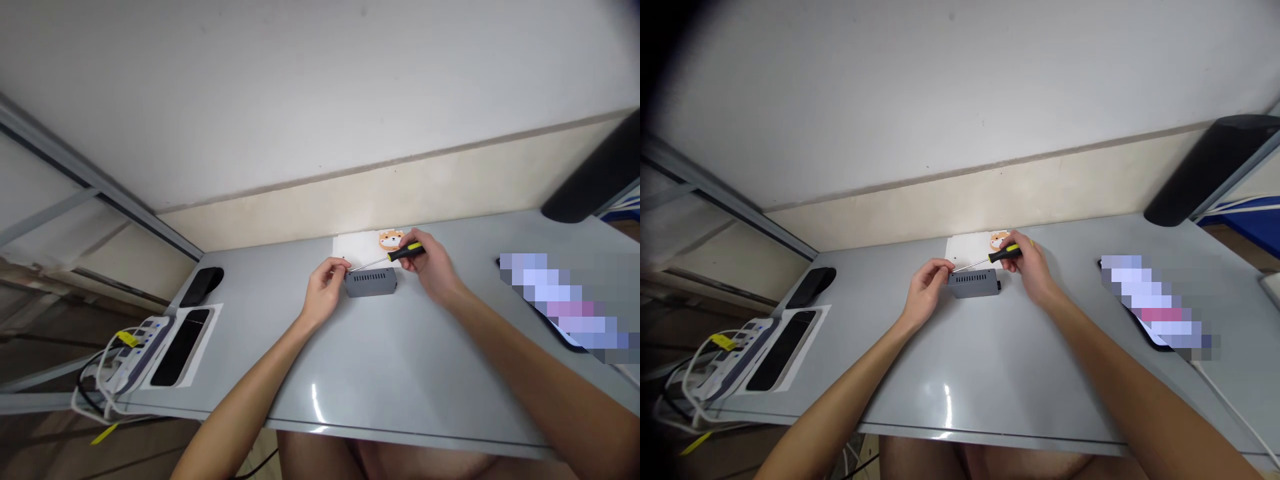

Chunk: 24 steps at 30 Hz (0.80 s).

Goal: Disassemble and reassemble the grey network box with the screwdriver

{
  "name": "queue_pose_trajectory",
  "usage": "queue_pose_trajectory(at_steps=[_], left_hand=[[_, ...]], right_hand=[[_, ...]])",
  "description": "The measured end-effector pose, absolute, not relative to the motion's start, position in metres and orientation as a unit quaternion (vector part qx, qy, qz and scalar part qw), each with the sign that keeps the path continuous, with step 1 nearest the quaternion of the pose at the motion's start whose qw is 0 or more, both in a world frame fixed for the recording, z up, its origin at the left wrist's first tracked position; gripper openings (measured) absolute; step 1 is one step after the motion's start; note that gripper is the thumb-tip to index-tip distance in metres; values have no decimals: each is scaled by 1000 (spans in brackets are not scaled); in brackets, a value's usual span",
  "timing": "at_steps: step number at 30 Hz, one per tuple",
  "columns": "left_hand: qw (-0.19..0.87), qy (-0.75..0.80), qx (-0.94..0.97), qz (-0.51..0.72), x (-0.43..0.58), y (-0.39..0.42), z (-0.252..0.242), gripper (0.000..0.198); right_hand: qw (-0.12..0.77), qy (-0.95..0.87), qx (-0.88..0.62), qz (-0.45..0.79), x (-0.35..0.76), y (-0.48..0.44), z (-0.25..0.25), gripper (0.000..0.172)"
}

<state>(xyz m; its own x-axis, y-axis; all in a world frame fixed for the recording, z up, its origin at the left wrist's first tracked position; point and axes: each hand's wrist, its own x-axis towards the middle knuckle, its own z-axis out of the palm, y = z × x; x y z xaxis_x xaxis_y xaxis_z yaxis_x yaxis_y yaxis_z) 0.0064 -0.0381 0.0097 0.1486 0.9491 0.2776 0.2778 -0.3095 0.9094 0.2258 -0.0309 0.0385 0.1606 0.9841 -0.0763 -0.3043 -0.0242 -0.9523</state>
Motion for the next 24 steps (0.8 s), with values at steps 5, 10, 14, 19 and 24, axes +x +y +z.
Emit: queue_pose_trajectory(at_steps=[5,10,14,19,24], left_hand=[[386,462,637,481,7,-38,12,18],[390,459,631,489,8,-39,13,17],[383,455,634,495,7,-39,13,17],[376,453,641,492,6,-39,15,18],[366,447,647,498,6,-40,14,17]], right_hand=[[592,-371,-464,545,227,-30,35,20],[590,-368,-461,551,227,-29,34,19],[591,-364,-462,552,226,-31,36,20],[584,-368,-459,559,225,-31,35,20],[587,-370,-453,560,224,-31,34,22]])
